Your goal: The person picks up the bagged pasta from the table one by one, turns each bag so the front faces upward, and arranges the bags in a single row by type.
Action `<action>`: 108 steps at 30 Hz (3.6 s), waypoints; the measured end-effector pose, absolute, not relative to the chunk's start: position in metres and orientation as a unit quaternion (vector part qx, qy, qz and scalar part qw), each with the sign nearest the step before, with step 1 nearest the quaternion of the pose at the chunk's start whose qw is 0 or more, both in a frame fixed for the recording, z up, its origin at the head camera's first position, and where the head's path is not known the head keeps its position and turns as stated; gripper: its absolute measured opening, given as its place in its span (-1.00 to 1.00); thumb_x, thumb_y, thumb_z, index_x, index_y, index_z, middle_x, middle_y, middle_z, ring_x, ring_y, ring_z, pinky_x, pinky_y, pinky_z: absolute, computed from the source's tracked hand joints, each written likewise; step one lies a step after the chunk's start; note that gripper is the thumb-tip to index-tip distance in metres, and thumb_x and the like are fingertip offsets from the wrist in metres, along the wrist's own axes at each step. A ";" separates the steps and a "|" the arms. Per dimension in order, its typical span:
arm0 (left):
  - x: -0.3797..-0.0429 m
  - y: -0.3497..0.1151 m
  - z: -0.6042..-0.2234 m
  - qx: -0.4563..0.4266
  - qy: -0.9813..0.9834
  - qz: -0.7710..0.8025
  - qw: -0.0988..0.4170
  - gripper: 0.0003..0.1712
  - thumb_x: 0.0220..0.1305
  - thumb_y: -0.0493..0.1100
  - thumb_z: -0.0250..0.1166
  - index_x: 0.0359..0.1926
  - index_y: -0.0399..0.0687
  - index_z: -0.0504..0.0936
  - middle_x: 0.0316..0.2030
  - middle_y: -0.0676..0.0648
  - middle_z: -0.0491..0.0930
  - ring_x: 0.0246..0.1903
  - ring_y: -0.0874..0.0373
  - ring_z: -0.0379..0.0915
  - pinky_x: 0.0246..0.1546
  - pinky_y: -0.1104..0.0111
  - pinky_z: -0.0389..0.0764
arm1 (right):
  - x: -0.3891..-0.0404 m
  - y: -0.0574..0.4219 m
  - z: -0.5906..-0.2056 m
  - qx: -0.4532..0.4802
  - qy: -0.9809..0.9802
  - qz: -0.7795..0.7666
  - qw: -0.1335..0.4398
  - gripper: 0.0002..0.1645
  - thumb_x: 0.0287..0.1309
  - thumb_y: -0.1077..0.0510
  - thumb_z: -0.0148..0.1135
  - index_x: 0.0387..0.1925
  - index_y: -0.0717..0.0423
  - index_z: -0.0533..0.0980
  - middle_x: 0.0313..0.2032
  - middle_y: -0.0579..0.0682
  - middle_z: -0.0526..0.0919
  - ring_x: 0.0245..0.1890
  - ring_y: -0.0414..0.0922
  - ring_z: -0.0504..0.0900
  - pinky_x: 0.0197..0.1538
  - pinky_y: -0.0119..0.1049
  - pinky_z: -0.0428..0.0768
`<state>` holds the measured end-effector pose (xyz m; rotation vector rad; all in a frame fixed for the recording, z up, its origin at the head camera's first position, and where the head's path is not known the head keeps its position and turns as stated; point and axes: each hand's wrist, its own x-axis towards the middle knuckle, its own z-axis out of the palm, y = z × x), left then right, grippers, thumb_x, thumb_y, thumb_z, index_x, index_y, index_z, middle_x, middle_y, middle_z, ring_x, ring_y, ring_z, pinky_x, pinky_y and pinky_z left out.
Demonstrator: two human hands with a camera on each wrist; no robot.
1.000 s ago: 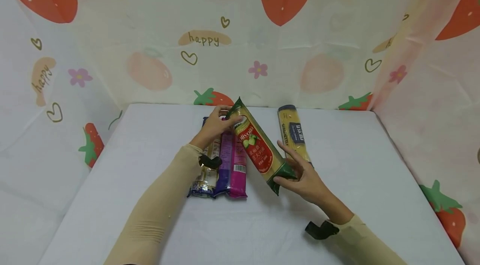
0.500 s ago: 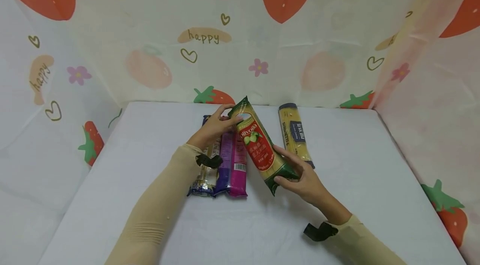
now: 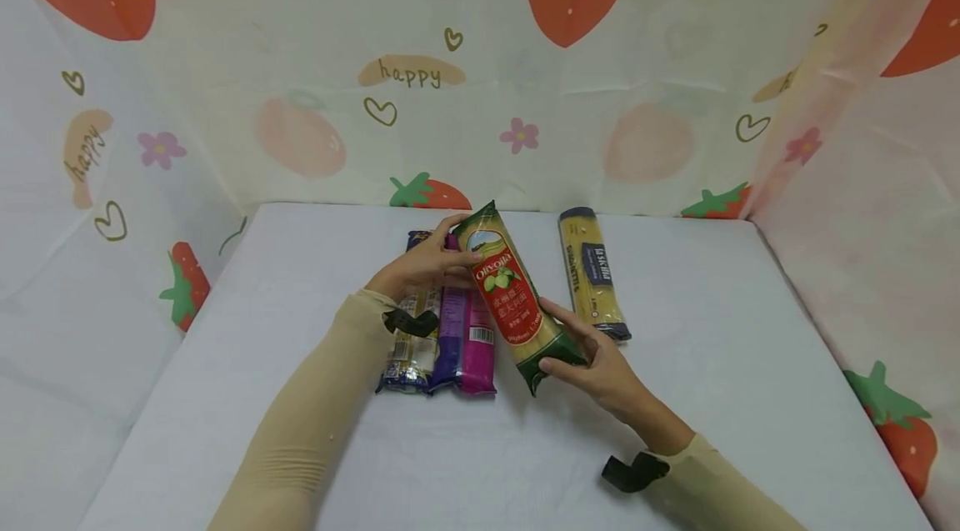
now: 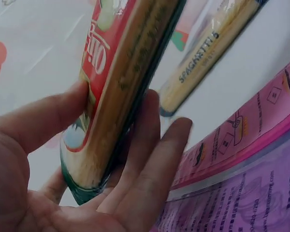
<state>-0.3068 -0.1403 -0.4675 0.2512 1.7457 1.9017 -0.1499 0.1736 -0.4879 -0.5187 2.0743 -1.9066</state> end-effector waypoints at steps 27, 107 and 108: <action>-0.300 -0.106 -0.474 0.073 0.731 0.664 0.140 -0.30 0.48 -0.06 0.45 0.53 0.17 0.38 0.23 -0.39 0.60 0.13 -0.24 0.65 0.21 -0.11 0.64 | -0.159 0.176 -0.486 -0.201 0.748 -0.611 0.161 0.09 0.26 0.30 0.56 0.68 0.11 0.17 0.46 0.33 0.37 0.36 0.28 0.56 0.14 -0.28 0.73; -0.332 -0.133 -0.472 0.192 0.908 0.354 0.117 -0.42 0.62 -0.17 0.25 0.55 -0.17 0.43 0.47 -0.27 0.44 0.49 -0.17 0.33 0.51 -0.03 0.36 | -0.180 0.142 -0.485 -0.126 0.906 -0.404 0.023 -0.05 0.33 0.18 0.52 0.62 0.20 0.28 0.49 0.28 0.33 0.38 0.24 0.49 0.36 0.17 0.58; -0.332 -0.135 -0.473 0.194 0.914 0.339 0.113 -0.40 0.62 -0.15 0.26 0.55 -0.19 0.41 0.48 -0.28 0.42 0.51 -0.18 0.30 0.53 -0.03 0.33 | -0.178 0.140 -0.485 -0.140 0.903 -0.407 0.017 -0.07 0.33 0.17 0.53 0.60 0.21 0.30 0.48 0.27 0.36 0.39 0.23 0.49 0.38 0.17 0.57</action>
